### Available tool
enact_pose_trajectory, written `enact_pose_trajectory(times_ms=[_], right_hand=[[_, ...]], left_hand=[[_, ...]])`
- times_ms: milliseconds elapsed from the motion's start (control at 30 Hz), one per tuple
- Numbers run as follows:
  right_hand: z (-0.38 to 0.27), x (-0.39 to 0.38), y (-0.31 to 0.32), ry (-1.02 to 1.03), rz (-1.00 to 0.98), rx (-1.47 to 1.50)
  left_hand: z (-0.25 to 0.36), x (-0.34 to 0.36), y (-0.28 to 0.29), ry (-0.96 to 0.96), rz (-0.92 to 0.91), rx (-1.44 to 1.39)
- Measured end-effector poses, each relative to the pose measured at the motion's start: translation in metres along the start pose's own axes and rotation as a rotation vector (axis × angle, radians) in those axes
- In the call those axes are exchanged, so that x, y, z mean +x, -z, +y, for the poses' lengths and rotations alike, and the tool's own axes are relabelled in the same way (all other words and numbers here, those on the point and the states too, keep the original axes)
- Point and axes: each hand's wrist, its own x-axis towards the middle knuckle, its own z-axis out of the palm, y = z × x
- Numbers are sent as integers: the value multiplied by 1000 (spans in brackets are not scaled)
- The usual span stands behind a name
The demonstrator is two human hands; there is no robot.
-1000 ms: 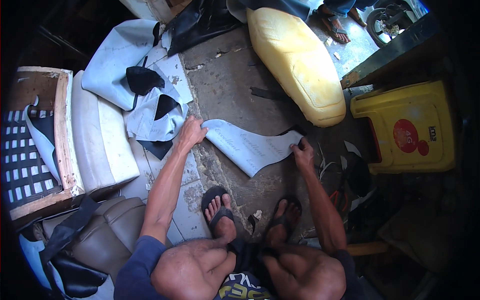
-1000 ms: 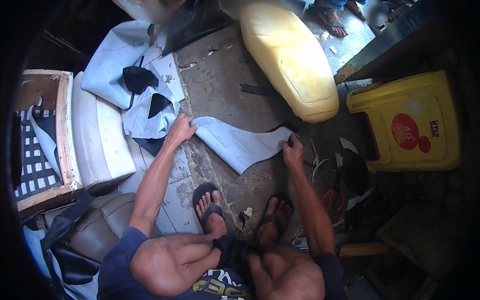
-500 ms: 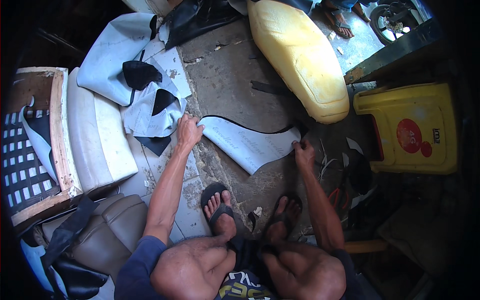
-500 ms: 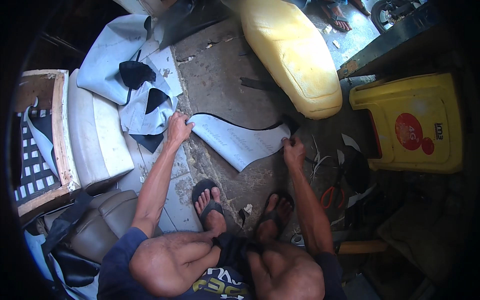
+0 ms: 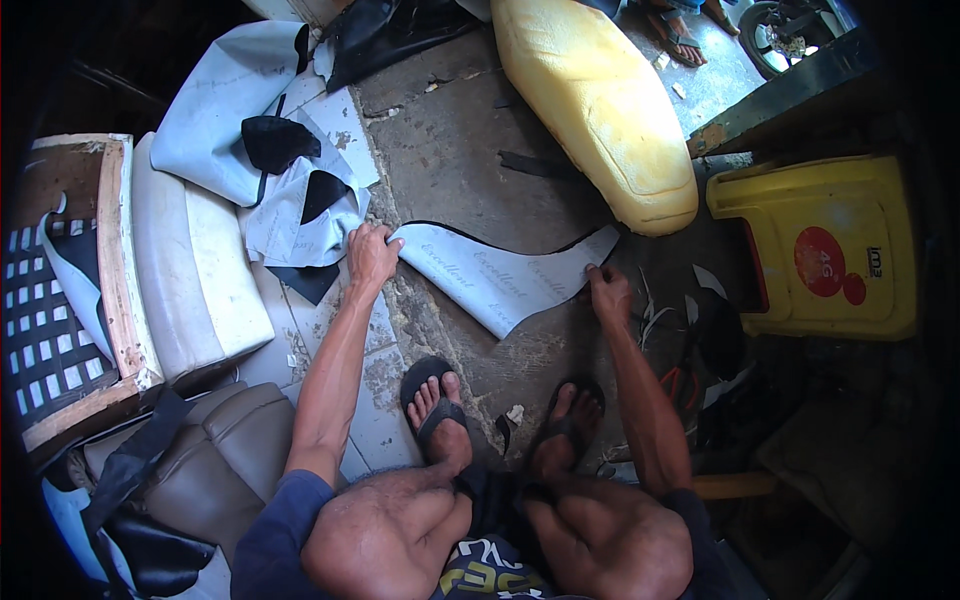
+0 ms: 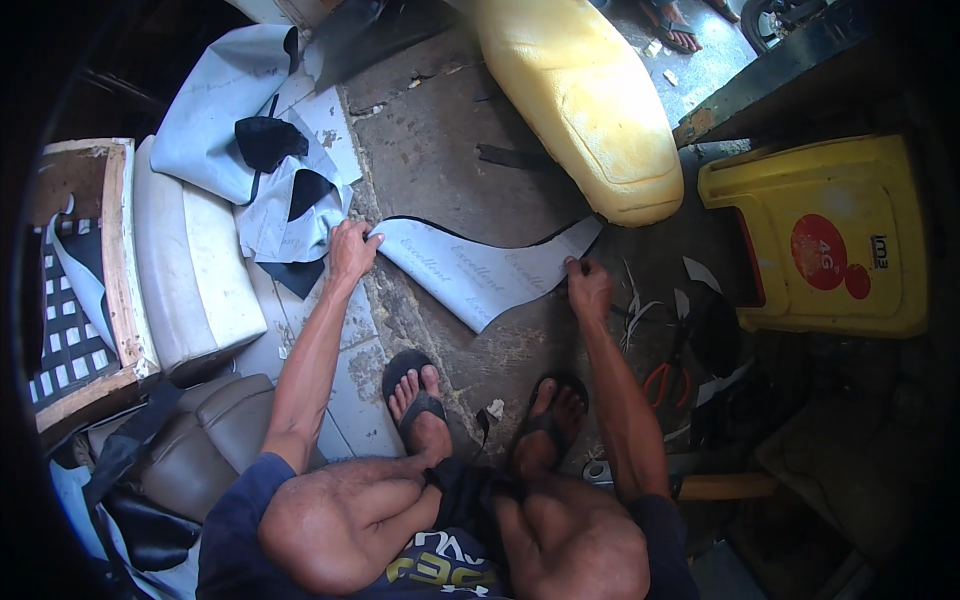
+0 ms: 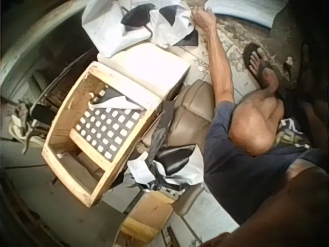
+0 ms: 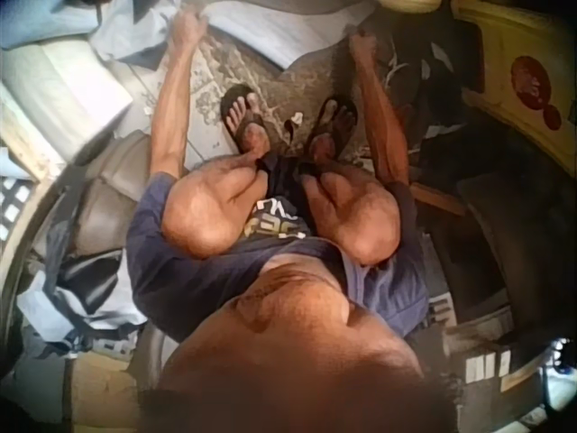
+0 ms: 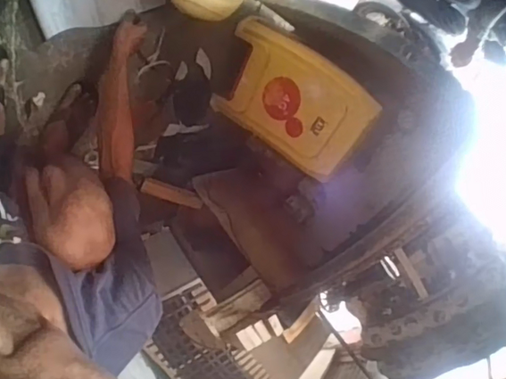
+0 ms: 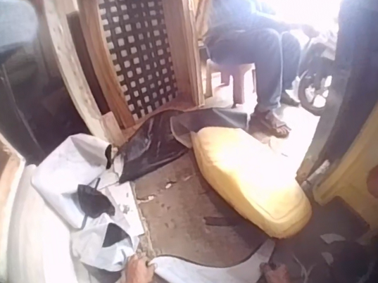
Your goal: The person cuts a piece of black patterned fabric with scissors and then places a paper template on top of the fabric to cut around its edges.
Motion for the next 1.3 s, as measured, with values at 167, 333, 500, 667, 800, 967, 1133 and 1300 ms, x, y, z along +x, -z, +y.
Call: enact_pose_trajectory(times_ms=[167, 333, 500, 667, 800, 967, 1133, 1300], right_hand=[[-14, -7, 2, -26, -37, 75], [-13, -9, 5, -13, -31, 151], [-17, -13, 5, -13, -23, 188], [-25, -15, 13, -31, -35, 268], [-41, -16, 22, -64, -60, 291], [-38, -2, 18, -92, -74, 434], [-30, 5, 12, -111, -87, 431], [-22, 6, 10, -101, -91, 424]], left_hand=[[-8, -2, -2, 37, 27, -13], [1, -2, -1, 44, 42, -13], [-5, -3, -3, 38, 53, -13], [-7, -1, -9, 31, 52, -25], [-11, -1, -8, 28, 40, -2], [-11, -1, -9, 16, 31, -8], [-8, 0, -8, 20, 28, 3], [-8, -3, -8, 18, 37, -2]])
